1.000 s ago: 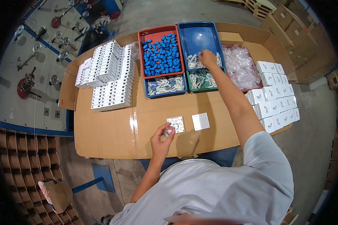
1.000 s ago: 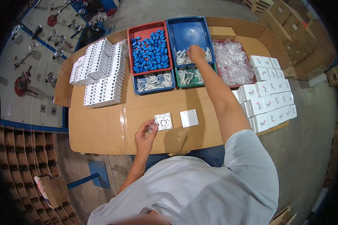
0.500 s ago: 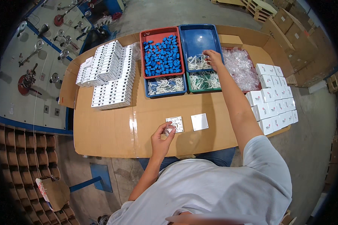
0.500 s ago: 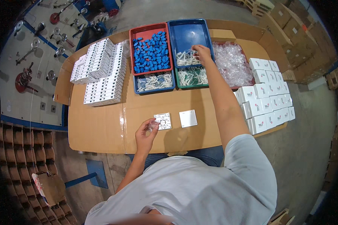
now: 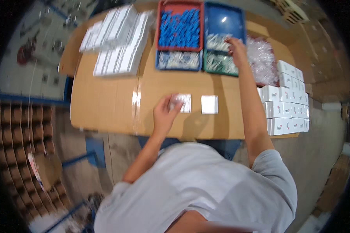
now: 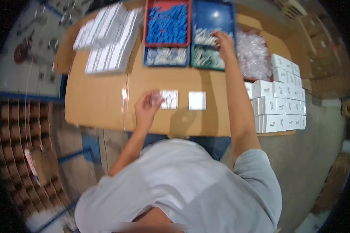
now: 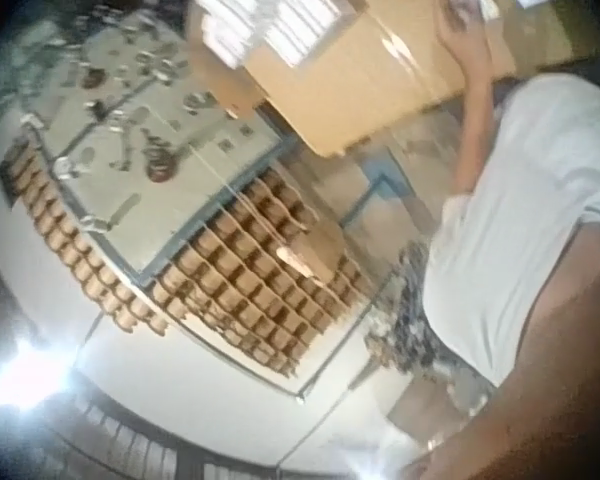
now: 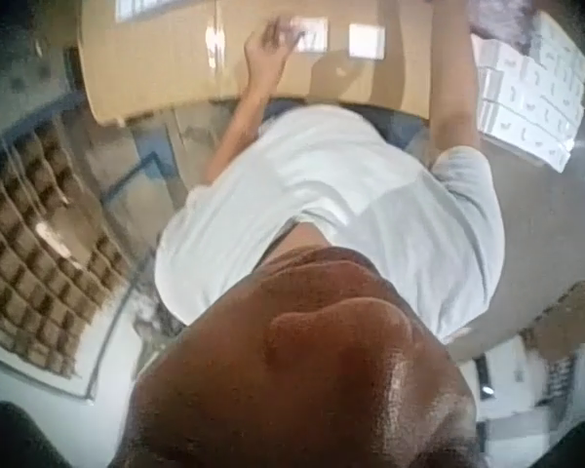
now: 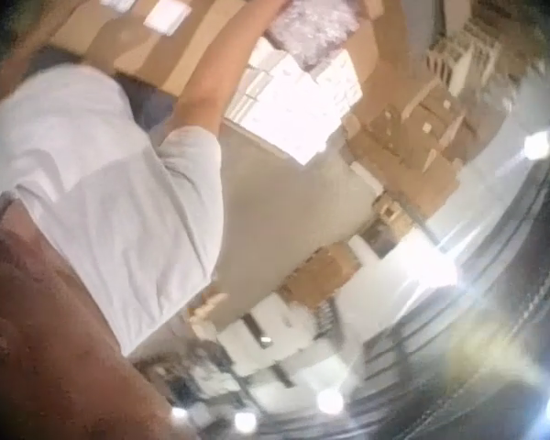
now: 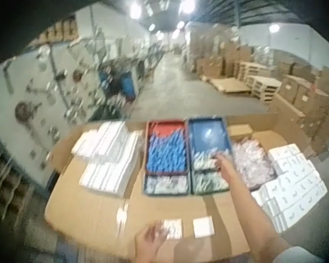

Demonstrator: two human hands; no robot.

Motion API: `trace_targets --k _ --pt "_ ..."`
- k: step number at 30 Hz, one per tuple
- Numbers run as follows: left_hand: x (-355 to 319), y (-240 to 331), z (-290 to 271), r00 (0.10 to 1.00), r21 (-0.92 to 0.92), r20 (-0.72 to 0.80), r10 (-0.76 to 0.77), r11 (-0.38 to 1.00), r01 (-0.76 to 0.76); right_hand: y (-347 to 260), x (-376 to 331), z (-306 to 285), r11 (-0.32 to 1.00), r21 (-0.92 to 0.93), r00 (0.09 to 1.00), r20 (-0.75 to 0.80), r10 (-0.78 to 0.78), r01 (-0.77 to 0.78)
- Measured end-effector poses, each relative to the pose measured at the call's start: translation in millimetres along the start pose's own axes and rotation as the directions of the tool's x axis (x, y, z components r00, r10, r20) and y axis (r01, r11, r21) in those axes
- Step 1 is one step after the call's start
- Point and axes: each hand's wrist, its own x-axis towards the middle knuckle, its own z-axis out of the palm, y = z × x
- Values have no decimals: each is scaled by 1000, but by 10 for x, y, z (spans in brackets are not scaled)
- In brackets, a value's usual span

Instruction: Packaging small electronic components into plastic bags and cardboard boxes at a warehouse workstation.

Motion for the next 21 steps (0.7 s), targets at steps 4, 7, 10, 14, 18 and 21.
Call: trace_targets --k 4,7,10,14,18,21 --pt "160 316 163 988 -209 34 -151 966 155 -156 -920 365 995 -69 992 90 85 -79" --pt "167 389 224 964 -309 134 -230 914 261 -222 -1557 578 985 -115 978 150 142 -126" --pt "184 406 230 941 -448 213 -264 830 334 -340 -1901 707 976 -201 965 227 134 -88" --pt "163 312 272 936 -335 220 -274 880 336 -502 -2092 863 919 -388 948 313 65 65" --pt "131 242 309 959 -170 189 -213 954 245 -567 -2086 898 793 -589 902 413 131 154" --pt "118 129 291 971 -171 164 -172 965 200 -559 -2054 921 704 -632 844 529 87 324"
